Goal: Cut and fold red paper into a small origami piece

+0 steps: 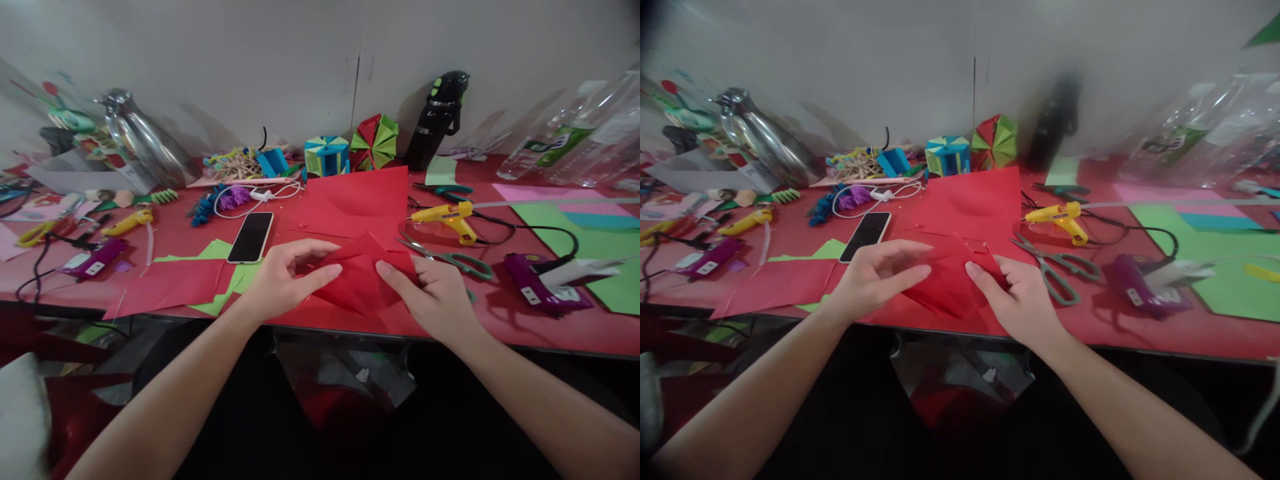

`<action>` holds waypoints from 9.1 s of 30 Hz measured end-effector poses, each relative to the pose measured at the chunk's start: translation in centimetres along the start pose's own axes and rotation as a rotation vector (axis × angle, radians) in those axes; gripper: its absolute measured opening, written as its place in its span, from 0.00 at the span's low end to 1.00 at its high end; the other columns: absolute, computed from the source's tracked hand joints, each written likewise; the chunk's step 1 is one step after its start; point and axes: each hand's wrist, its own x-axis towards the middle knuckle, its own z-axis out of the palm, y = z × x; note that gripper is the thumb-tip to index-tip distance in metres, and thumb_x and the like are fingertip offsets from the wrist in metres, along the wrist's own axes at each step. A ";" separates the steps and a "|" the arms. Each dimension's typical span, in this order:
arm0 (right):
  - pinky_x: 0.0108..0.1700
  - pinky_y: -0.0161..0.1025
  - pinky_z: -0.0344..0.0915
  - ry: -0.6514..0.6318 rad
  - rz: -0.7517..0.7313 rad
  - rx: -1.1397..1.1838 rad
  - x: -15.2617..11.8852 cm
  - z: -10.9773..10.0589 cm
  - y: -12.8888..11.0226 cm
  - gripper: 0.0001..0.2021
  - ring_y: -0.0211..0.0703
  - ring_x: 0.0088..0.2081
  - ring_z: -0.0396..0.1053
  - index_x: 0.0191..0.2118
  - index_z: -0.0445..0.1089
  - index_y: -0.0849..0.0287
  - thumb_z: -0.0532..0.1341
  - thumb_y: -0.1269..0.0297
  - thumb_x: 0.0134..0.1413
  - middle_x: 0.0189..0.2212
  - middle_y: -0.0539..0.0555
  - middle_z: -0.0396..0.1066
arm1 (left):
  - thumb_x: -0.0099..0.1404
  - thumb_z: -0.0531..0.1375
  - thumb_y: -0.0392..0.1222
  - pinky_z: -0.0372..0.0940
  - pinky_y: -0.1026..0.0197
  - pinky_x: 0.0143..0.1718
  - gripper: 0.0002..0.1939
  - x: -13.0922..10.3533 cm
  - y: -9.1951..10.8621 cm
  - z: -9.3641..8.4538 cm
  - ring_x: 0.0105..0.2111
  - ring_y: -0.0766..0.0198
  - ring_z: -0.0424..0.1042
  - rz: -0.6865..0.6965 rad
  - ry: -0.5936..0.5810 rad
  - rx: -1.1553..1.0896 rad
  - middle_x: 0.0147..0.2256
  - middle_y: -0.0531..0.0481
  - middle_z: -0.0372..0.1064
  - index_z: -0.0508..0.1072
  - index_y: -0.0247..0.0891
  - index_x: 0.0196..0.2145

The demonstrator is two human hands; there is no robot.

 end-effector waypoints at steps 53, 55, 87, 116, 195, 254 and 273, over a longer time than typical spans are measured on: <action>0.21 0.36 0.50 -0.137 0.144 0.104 0.9 -1.3 0.1 0.20 0.34 0.19 0.54 0.21 0.68 0.58 0.65 0.48 0.55 0.16 0.45 0.58 | 0.62 0.63 0.45 0.57 0.66 0.25 0.16 0.3 0.8 -1.2 0.23 0.70 0.59 -0.076 -0.165 0.198 0.21 0.56 0.59 0.66 0.36 0.21; 0.21 0.36 0.51 -0.154 0.213 0.219 0.9 -1.1 0.6 0.22 0.34 0.19 0.54 0.20 0.67 0.58 0.64 0.46 0.56 0.16 0.45 0.58 | 0.62 0.63 0.47 0.55 0.66 0.24 0.19 0.4 0.7 -1.4 0.23 0.70 0.58 -0.157 -0.223 0.143 0.20 0.56 0.56 0.63 0.36 0.20; 0.24 0.35 0.52 -0.199 0.203 0.257 1.5 -0.7 0.8 0.24 0.34 0.22 0.55 0.21 0.65 0.59 0.60 0.46 0.60 0.19 0.46 0.58 | 0.59 0.63 0.47 0.47 0.66 0.24 0.19 0.8 0.6 0.0 0.22 0.71 0.49 -0.280 -0.416 0.052 0.20 0.58 0.48 0.59 0.36 0.19; 0.30 0.33 0.60 0.005 -0.199 -0.199 0.8 0.0 0.5 0.11 0.34 0.24 0.67 0.34 0.74 0.58 0.58 0.61 0.65 0.24 0.48 0.73 | 0.57 0.68 0.50 0.63 0.64 0.33 0.14 -0.1 0.5 2.5 0.31 0.65 0.68 -0.413 -0.360 -0.368 0.30 0.52 0.71 0.75 0.36 0.30; 0.34 0.36 0.64 -0.447 0.019 -0.048 1.9 -1.2 0.9 0.11 0.39 0.31 0.71 0.35 0.75 0.56 0.59 0.56 0.63 0.31 0.51 0.77 | 0.63 0.64 0.46 0.68 0.62 0.41 0.10 0.6 -0.8 1.9 0.37 0.61 0.76 -0.204 -0.274 -0.045 0.36 0.47 0.79 0.79 0.36 0.37; 0.41 0.39 0.65 -0.380 0.117 0.171 1.8 -0.6 1.5 0.11 0.42 0.37 0.68 0.39 0.69 0.56 0.66 0.56 0.54 0.37 0.51 0.72 | 0.64 0.63 0.46 0.68 0.61 0.40 0.12 -0.1 -1.2 1.6 0.37 0.62 0.74 -0.143 -0.226 0.039 0.36 0.49 0.76 0.75 0.37 0.42; 0.26 0.35 0.53 -0.390 0.090 0.092 1.6 -0.1 0.8 0.09 0.35 0.25 0.60 0.35 0.75 0.55 0.65 0.55 0.57 0.24 0.47 0.69 | 0.67 0.59 0.45 0.67 0.63 0.37 0.12 -0.2 -0.7 2.0 0.36 0.61 0.75 -0.149 -0.374 0.074 0.36 0.50 0.79 0.79 0.38 0.42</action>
